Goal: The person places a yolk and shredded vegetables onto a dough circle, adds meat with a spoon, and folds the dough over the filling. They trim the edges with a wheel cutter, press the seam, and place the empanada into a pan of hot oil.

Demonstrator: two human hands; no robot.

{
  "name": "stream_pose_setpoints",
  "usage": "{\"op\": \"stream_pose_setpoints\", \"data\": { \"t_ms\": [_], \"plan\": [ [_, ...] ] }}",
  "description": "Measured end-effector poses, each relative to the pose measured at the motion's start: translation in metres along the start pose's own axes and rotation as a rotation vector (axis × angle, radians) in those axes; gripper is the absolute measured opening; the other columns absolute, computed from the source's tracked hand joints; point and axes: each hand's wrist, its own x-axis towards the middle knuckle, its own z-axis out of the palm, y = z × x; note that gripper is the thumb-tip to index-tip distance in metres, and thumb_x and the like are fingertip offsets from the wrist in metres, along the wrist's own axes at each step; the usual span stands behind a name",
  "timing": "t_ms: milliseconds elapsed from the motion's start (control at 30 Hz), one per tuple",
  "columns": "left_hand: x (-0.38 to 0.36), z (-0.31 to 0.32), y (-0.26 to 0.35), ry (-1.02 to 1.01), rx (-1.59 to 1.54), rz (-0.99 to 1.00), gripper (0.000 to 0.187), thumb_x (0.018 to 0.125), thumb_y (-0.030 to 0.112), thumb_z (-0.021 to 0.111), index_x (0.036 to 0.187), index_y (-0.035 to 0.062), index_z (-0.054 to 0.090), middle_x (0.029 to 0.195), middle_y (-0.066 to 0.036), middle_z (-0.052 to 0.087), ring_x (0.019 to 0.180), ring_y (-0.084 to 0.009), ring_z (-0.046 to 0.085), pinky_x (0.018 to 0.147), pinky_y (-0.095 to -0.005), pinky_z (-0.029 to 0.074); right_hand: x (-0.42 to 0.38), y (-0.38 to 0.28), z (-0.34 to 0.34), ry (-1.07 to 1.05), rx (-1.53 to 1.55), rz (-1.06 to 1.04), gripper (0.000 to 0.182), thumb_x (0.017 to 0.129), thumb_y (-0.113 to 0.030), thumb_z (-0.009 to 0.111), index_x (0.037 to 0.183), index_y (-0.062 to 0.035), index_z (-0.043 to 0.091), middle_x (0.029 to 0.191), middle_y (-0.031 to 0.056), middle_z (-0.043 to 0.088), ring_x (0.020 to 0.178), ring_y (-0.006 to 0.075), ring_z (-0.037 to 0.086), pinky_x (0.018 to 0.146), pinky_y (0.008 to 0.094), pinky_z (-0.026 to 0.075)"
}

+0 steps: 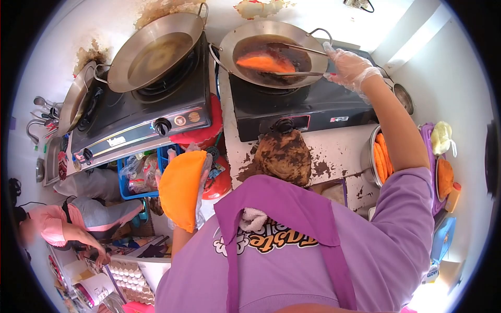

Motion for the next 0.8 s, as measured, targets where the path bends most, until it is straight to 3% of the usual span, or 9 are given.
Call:
{"op": "stream_pose_setpoints", "data": {
  "t_ms": [133,267,367,433,533,567,633,767,800],
  "plan": [
    [-0.001,0.015,-0.002,0.090,-0.333,-0.077,0.052,0.084,0.038,0.064,0.132,0.0191,0.053,0.145,-0.007,0.043,0.136,-0.0222,0.035,0.110,-0.0526,0.015,0.006,-0.010,-0.006,-0.123,-0.011,0.046,0.084,0.086,-0.025,0.067,0.147,-0.0016,0.014,0.110,0.0192,0.057,0.106,0.0337,0.056,0.090,0.0412,0.048],
    [0.000,0.000,0.000,0.078,-0.175,-0.065,0.052,0.085,0.038,0.064,0.132,0.0197,0.053,0.145,-0.008,0.042,0.136,-0.0226,0.035,0.110,-0.0525,0.015,0.017,-0.005,-0.003,-0.148,-0.009,0.000,0.079,0.087,-0.024,0.067,0.145,-0.0014,0.018,0.103,0.0168,0.058,0.097,0.0317,0.058,0.086,0.0393,0.049],
    [0.000,0.000,-0.001,0.022,-0.052,-0.038,0.057,0.091,0.045,0.053,0.141,0.0203,0.042,0.148,-0.007,0.038,0.136,-0.0242,0.034,0.110,-0.0533,0.018,0.030,0.005,0.008,-0.138,0.025,-0.020,0.057,0.093,-0.034,0.058,0.135,-0.0011,0.035,0.093,0.0103,0.056,0.083,0.0220,0.057,0.077,0.0313,0.051],
    [0.000,0.006,-0.003,-0.019,-0.505,-0.122,0.058,0.092,0.049,0.048,0.142,0.0215,0.040,0.149,-0.006,0.036,0.138,-0.0221,0.031,0.111,-0.0544,0.015,0.055,0.030,0.043,-0.067,0.353,-0.061,0.047,0.098,-0.046,0.043,0.116,-0.0026,0.047,0.087,0.0046,0.051,0.074,0.0123,0.052,0.067,0.0242,0.050],
    [-0.002,0.019,-0.006,-0.081,-1.187,-0.249,0.061,0.093,0.054,0.041,0.145,0.0233,0.036,0.151,-0.003,0.033,0.140,-0.0189,0.028,0.112,-0.0559,0.012,0.059,0.036,0.039,-0.159,0.574,-0.014,0.052,0.099,-0.053,0.032,0.104,-0.0049,0.050,0.087,0.0023,0.050,0.072,0.0084,0.050,0.064,0.0219,0.048],
    [-0.003,0.024,-0.007,-0.081,-1.188,-0.251,0.061,0.093,0.054,0.041,0.145,0.0233,0.036,0.151,-0.003,0.033,0.140,-0.0189,0.028,0.112,-0.0559,0.012,0.060,0.037,0.036,-0.161,0.572,-0.015,0.052,0.099,-0.053,0.032,0.104,-0.0049,0.050,0.087,0.0023,0.050,0.072,0.0084,0.050,0.064,0.0219,0.048],
    [-0.005,0.032,-0.009,-0.074,-2.663,-0.395,0.067,0.093,0.061,0.032,0.148,0.0256,0.027,0.153,-0.007,0.029,0.140,-0.0255,0.026,0.110,-0.0568,0.018,0.062,0.038,0.032,-0.263,0.642,0.059,0.047,0.099,-0.051,0.037,0.104,-0.0061,0.050,0.087,0.0023,0.050,0.073,0.0072,0.051,0.062,0.0207,0.047],
    [0.001,0.016,-0.007,-0.045,-2.843,-0.607,0.071,0.092,0.065,0.023,0.151,0.0250,0.021,0.153,-0.009,0.026,0.141,-0.0305,0.024,0.108,-0.0574,0.022,0.080,0.054,0.059,-0.237,0.893,0.089,0.041,0.098,-0.040,0.049,0.117,-0.0036,0.048,0.090,0.0070,0.054,0.080,0.0147,0.057,0.069,0.0264,0.050],
    [-0.001,0.021,-0.008,-0.071,-2.756,-0.508,0.071,0.092,0.065,0.023,0.151,0.0249,0.021,0.154,-0.009,0.026,0.141,-0.0307,0.024,0.108,-0.0577,0.021,0.055,0.026,0.021,-0.191,0.427,-0.003,0.044,0.094,-0.032,0.055,0.125,-0.0023,0.043,0.094,0.0110,0.056,0.086,0.0207,0.058,0.074,0.0310,0.050]
  ]
}}
